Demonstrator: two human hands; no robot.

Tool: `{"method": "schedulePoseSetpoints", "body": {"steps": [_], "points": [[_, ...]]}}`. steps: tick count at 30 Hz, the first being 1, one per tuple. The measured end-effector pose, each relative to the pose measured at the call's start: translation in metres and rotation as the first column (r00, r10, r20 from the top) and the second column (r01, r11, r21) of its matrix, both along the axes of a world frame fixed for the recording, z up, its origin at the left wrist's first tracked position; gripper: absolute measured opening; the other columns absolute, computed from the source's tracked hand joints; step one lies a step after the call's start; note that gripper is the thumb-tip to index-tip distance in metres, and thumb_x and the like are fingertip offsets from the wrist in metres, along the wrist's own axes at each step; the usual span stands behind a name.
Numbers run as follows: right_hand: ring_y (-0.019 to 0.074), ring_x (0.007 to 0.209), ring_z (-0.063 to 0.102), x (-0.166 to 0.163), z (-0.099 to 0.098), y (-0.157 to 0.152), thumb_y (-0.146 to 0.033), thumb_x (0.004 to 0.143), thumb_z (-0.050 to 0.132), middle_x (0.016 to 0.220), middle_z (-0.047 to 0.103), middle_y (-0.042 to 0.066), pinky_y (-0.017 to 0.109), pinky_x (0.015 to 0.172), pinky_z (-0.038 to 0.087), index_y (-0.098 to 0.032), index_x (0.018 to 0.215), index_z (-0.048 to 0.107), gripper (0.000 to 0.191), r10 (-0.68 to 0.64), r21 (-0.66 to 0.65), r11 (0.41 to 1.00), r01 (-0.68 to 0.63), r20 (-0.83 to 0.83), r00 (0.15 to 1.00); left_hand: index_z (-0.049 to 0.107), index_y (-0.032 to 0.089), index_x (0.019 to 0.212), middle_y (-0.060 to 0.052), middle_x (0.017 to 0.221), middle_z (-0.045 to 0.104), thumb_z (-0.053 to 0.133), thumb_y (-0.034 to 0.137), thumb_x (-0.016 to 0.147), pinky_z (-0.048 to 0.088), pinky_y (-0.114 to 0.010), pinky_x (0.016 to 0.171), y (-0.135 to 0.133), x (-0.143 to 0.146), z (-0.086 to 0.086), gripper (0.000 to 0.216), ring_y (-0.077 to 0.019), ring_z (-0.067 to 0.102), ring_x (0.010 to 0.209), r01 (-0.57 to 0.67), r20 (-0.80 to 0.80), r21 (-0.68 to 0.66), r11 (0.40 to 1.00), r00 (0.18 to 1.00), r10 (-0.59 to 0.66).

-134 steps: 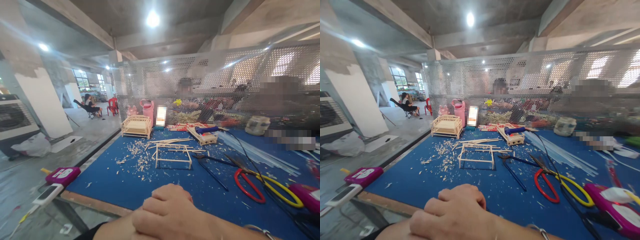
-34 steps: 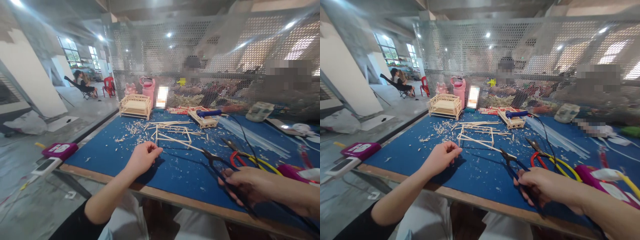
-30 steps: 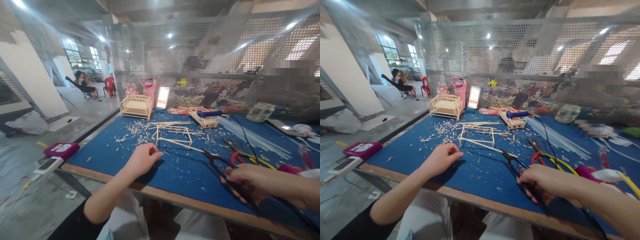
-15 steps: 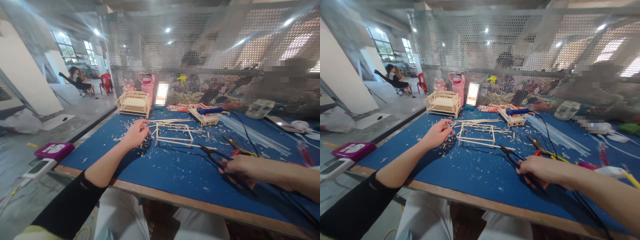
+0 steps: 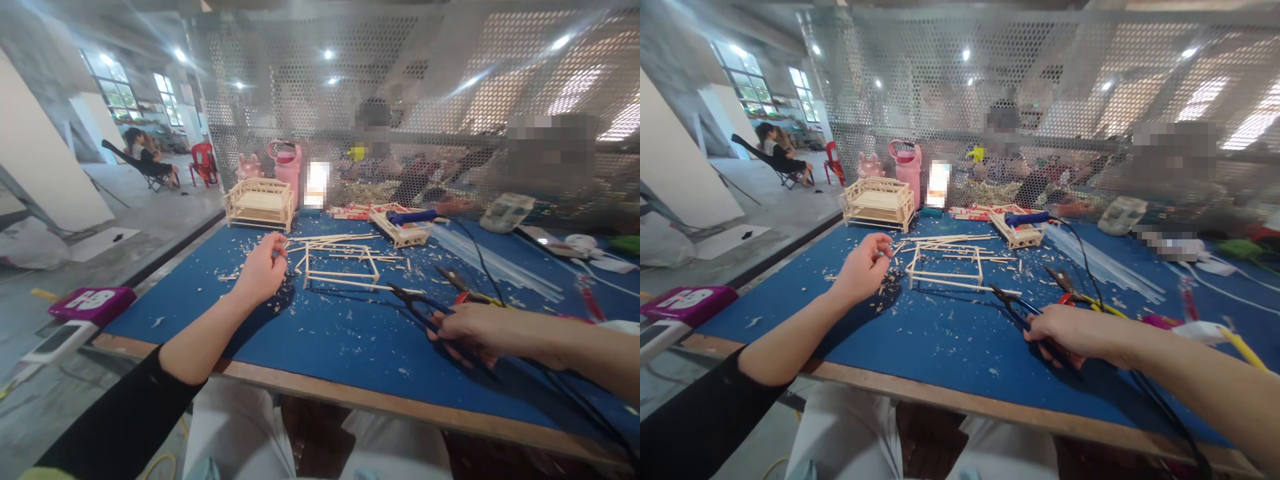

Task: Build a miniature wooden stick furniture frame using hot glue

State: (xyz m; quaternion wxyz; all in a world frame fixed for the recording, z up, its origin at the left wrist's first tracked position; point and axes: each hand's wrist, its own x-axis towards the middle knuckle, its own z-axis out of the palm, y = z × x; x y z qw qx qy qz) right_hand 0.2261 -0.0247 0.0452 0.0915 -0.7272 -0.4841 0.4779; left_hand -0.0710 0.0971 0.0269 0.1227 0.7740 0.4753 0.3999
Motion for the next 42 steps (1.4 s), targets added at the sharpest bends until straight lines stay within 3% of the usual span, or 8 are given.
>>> {"method": "schedulePoseSetpoints", "body": {"steps": [2,4,6,12,19,31,37,42], "points": [[0.0090,0.048,0.046,0.001,0.000,-0.003,-0.026,0.073,0.047,0.055,0.051,0.000,0.019,0.042,0.030,-0.016,0.069,0.051,0.012,0.029,0.053,0.998,-0.030,0.007,1.000,0.052,0.013,0.105,-0.006,0.089,0.062,0.043,0.015,0.082,0.044,-0.027,0.065,-0.017,0.008,0.005,0.025,-0.0127,0.053,0.064,-0.047,0.023,0.235,0.971,0.999,0.043],[0.0096,0.049,0.045,0.000,0.002,-0.005,-0.026,0.072,0.048,0.056,0.051,0.000,0.020,0.043,0.030,-0.017,0.068,0.051,0.010,0.075,0.094,0.993,-0.078,0.035,0.997,0.056,0.013,0.102,-0.009,0.095,0.063,0.042,0.017,0.085,0.046,-0.032,0.077,-0.037,0.024,0.008,0.022,-0.0177,0.057,0.083,0.068,-0.083,0.394,0.917,0.996,-0.038],[0.0104,0.051,0.045,-0.003,0.005,-0.007,-0.024,0.071,0.048,0.057,0.051,0.000,0.020,0.044,0.031,-0.018,0.066,0.050,0.008,0.105,0.105,0.988,-0.114,0.084,0.991,0.060,0.016,0.097,-0.008,0.098,0.065,0.043,0.018,0.088,0.044,-0.036,0.087,-0.056,0.046,0.007,0.020,-0.0205,0.056,0.095,0.261,-0.310,0.350,0.900,0.939,-0.151],[0.0130,0.056,0.047,-0.012,0.012,-0.011,-0.020,0.064,0.046,0.061,0.050,0.002,0.023,0.048,0.036,-0.019,0.050,0.046,0.014,0.163,0.176,0.966,-0.189,0.150,0.975,0.063,0.015,0.092,-0.008,0.086,0.067,0.044,0.017,0.090,0.047,-0.036,0.078,-0.074,0.092,-0.001,0.019,-0.0224,0.062,0.085,0.204,-0.553,0.101,0.974,0.825,-0.116],[0.0164,0.064,0.048,-0.014,0.016,-0.016,-0.020,0.055,0.045,0.067,0.053,0.000,0.025,0.054,0.037,-0.021,0.060,0.048,0.006,0.065,0.247,0.963,-0.111,0.185,0.981,0.063,0.018,0.087,-0.006,0.082,0.066,0.036,0.021,0.094,0.045,-0.027,0.067,-0.081,0.099,0.002,0.028,-0.0190,0.061,0.077,0.158,-0.463,0.012,0.987,0.876,-0.135],[0.0177,0.067,0.050,-0.020,0.015,-0.017,-0.019,0.050,0.044,0.070,0.058,0.001,0.025,0.053,0.037,-0.021,0.056,0.047,0.007,0.091,0.338,0.929,-0.151,0.187,0.978,0.063,0.019,0.074,-0.004,0.074,0.066,0.039,0.024,0.091,0.037,-0.027,0.060,-0.095,0.105,0.005,0.030,-0.0171,0.057,0.066,0.149,-0.123,-0.163,0.975,0.978,-0.170],[0.0181,0.067,0.053,-0.020,0.005,-0.018,-0.019,0.054,0.045,0.070,0.060,0.000,0.024,0.053,0.038,-0.023,0.066,0.051,0.013,0.139,0.331,0.925,-0.189,0.169,0.976,0.061,0.019,0.068,-0.002,0.066,0.063,0.040,0.024,0.091,0.032,-0.026,0.055,-0.098,0.104,0.004,0.031,-0.0150,0.052,0.059,0.164,-0.044,-0.179,0.970,0.984,-0.175],[0.0201,0.073,0.058,-0.028,0.002,-0.021,-0.029,0.071,0.043,0.078,0.064,0.002,0.027,0.064,0.041,-0.022,0.078,0.053,0.014,0.090,0.497,0.845,-0.196,0.230,0.969,0.060,0.019,0.070,-0.002,0.067,0.062,0.039,0.024,0.092,0.034,-0.026,0.057,-0.100,0.102,0.004,0.031,-0.0151,0.053,0.061,0.190,-0.027,-0.117,0.975,0.980,-0.195]]}}
